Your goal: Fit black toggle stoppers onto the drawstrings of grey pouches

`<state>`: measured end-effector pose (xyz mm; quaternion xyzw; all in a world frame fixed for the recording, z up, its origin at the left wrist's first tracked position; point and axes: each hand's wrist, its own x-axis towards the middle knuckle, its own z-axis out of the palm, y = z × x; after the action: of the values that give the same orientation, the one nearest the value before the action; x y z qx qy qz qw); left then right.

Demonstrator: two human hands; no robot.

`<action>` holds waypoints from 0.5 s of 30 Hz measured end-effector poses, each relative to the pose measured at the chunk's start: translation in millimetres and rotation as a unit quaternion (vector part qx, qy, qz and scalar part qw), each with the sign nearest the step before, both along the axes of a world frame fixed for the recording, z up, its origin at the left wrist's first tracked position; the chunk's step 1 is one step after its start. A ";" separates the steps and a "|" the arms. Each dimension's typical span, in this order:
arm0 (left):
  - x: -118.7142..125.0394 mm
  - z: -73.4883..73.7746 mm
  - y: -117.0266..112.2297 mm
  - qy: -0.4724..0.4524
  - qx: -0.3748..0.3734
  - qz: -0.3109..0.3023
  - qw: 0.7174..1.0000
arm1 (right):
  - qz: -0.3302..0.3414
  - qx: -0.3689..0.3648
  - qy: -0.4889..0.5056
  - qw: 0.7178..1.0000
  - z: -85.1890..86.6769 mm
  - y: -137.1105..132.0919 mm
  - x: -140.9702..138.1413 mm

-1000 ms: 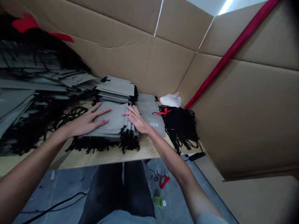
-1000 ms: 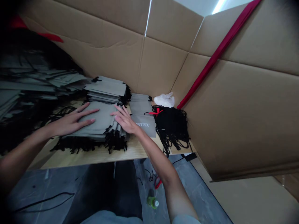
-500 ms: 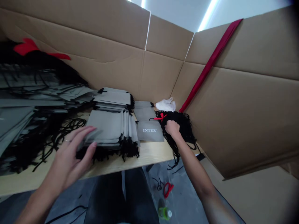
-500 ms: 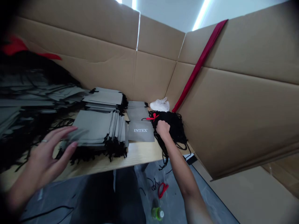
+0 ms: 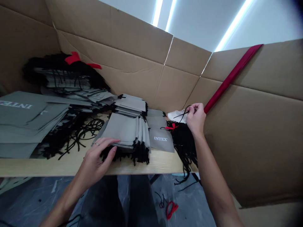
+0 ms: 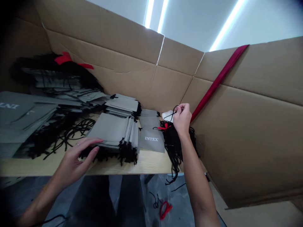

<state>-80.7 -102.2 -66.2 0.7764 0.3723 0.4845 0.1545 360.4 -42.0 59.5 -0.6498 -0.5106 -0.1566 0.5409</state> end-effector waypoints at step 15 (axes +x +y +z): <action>56.5 72.3 2.0 -0.169 -0.059 -0.150 0.972 | 0.560 0.108 0.024 0.821 101.8 -68.0 -201.9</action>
<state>-24.1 -100.2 6.1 0.7196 0.2482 0.5573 0.3317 158.5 -110.1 161.3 -0.1926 -0.7532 0.1353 0.6142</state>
